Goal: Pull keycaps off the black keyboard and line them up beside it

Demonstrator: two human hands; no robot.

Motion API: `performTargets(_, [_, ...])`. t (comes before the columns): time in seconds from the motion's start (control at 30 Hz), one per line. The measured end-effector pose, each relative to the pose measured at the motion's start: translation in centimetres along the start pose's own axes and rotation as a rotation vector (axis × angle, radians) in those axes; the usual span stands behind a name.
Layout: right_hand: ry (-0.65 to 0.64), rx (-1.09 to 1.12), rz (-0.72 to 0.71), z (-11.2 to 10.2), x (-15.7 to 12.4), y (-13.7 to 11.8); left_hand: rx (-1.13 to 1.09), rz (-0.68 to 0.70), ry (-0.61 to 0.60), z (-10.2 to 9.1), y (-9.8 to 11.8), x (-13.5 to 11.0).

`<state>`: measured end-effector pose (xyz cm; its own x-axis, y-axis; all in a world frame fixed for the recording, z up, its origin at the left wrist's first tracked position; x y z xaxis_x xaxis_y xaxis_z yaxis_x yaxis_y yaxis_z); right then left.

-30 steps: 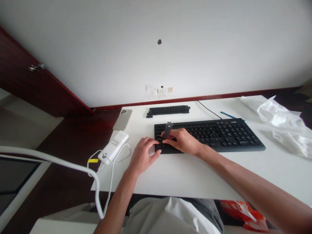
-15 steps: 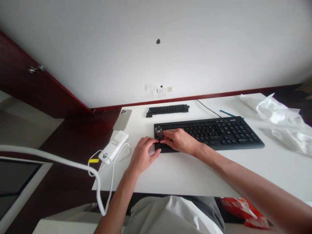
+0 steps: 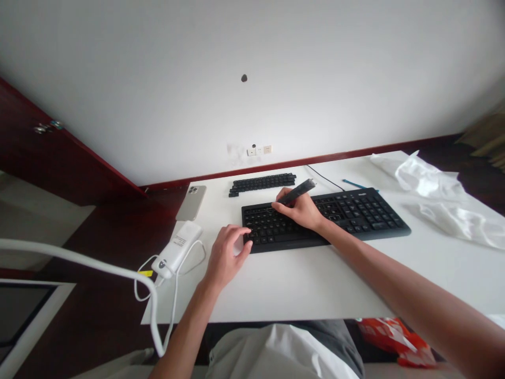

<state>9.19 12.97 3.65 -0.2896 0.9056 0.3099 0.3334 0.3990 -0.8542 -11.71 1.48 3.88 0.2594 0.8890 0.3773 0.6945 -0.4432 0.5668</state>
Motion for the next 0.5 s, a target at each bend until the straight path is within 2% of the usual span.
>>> performTargets(0.17, [0.019,0.001,0.053,-0.2,0.2,0.9,0.008,0.073,0.046,0.6,1.2,3.2])
performTargets(0.3, [0.028,0.027,0.055,-0.3,0.3,0.9,-0.008,-0.026,0.189,1.1,-1.3,6.6])
performTargets(0.43, [0.023,0.061,0.052,-0.2,0.3,1.1,0.004,-0.024,0.126,2.9,-2.9,8.9])
performTargets(0.5, [0.017,0.063,0.058,-0.1,0.3,1.3,-0.033,-0.055,0.112,3.1,-3.6,9.4])
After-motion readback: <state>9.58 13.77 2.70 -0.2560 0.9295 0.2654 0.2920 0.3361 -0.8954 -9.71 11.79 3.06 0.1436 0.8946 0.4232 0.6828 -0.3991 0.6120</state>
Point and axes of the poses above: each hand's wrist, its own x-axis towards the middle knuckle, its own z-axis out of the palm, y = z × x, the point moved 9 cm from there along x, towards the middle knuckle
